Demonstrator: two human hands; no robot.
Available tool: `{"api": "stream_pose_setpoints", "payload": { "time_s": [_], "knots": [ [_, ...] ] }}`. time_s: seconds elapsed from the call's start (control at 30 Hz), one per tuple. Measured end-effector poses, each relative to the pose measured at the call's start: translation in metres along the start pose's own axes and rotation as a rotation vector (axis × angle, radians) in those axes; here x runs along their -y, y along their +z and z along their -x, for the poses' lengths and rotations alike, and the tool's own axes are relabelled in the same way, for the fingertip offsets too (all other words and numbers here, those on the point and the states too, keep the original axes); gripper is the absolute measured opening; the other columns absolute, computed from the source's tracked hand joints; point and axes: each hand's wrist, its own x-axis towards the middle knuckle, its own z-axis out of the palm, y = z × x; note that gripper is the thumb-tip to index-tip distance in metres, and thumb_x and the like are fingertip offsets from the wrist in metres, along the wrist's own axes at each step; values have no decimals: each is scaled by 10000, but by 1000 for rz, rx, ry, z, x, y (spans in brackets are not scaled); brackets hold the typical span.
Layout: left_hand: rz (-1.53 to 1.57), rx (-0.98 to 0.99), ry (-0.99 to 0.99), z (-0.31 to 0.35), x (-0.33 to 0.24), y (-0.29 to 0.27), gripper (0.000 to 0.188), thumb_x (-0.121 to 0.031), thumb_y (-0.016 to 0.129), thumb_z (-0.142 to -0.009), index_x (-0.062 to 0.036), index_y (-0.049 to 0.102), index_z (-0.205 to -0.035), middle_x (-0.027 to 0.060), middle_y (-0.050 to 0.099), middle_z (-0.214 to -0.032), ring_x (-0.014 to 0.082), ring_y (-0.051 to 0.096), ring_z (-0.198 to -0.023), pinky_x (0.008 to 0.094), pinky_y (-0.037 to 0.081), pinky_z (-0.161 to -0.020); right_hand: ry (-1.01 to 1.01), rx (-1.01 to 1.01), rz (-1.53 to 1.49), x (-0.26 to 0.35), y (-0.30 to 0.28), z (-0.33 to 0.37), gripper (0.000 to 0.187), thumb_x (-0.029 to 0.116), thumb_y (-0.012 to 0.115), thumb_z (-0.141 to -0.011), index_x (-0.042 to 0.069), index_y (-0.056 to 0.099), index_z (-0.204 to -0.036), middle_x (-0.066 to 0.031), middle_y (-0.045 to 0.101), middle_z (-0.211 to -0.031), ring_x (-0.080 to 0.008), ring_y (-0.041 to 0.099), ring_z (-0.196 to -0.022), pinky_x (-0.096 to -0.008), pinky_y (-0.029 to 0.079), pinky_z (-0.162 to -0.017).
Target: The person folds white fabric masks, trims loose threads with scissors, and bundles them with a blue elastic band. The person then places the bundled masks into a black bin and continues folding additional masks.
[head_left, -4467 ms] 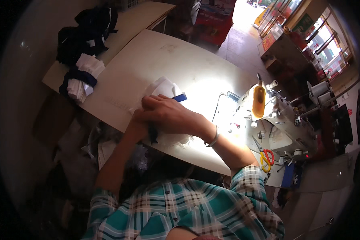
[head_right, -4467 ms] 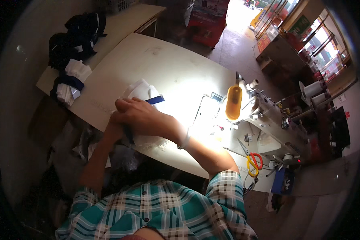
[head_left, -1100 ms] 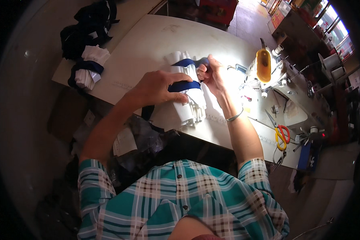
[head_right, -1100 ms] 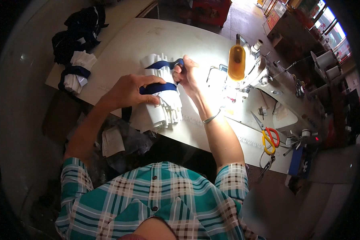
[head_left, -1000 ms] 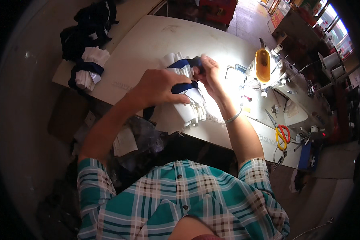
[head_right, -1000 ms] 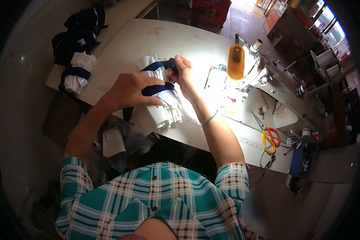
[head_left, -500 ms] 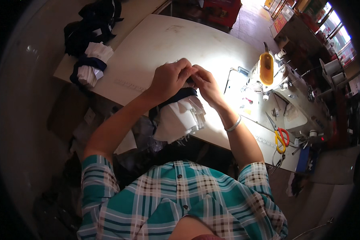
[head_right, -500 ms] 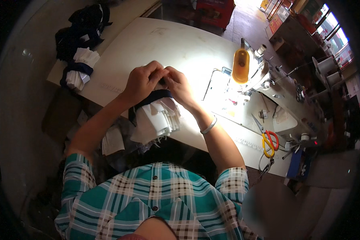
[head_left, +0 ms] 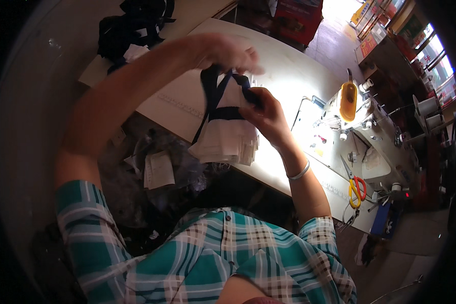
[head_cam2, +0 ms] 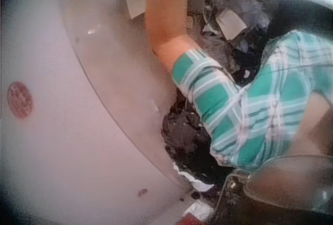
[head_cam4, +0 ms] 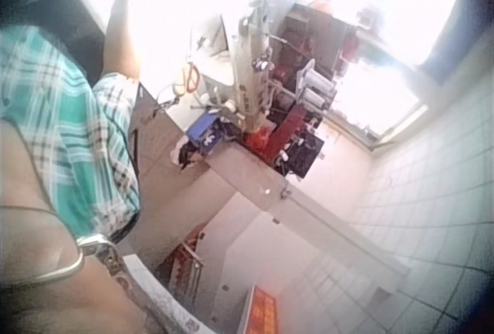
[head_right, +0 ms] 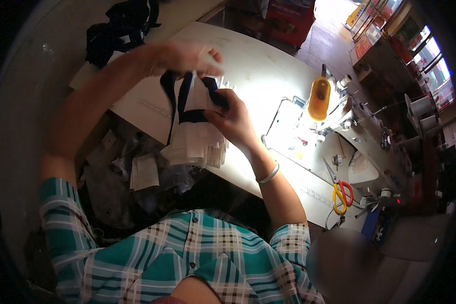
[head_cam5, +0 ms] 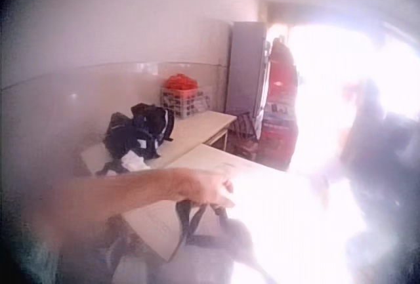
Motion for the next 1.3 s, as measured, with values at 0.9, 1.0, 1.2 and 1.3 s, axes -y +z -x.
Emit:
{"api": "stream_pose_setpoints", "payload": {
  "time_s": [0.9, 1.0, 1.2, 1.3],
  "knots": [
    [-357, -330, 551, -19, 51, 58, 292, -146, 640, -911, -41, 627, -1183, 115, 679, -1018, 177, 641, -770, 315, 524, -701, 246, -197, -741, -27, -12, -23, 534, 494, 445, -997, -1, 587, -858, -59, 547, -749, -125, 456, -624, -255, 373, -589],
    [-417, -403, 588, -20, 59, 37, 193, -176, 614, -935, -43, 678, -1059, 76, 686, -877, 148, 633, -724, 277, 509, -648, 265, -224, -729, -26, -11, -23, 550, 503, 450, -992, -24, 593, -920, -71, 553, -796, -126, 459, -649, -252, 381, -595],
    [298, -688, 695, -20, 19, -30, 804, -227, 667, -884, -52, 191, -1507, 207, 218, -1518, 362, 137, -1454, 454, 416, -1056, 268, -156, -780, -27, -19, -20, 572, 499, 466, -986, -61, 586, -1010, -79, 562, -806, -130, 461, -664, -254, 406, -614],
    [-159, -778, 784, -30, 31, 16, 566, -132, 646, -893, -59, 412, -1403, 164, 587, -1147, 204, 568, -903, 319, 522, -714, 243, -147, -830, -36, -22, -21, 564, 495, 472, -985, -59, 578, -993, -90, 571, -795, -132, 468, -651, -254, 418, -620]
  ]
}}
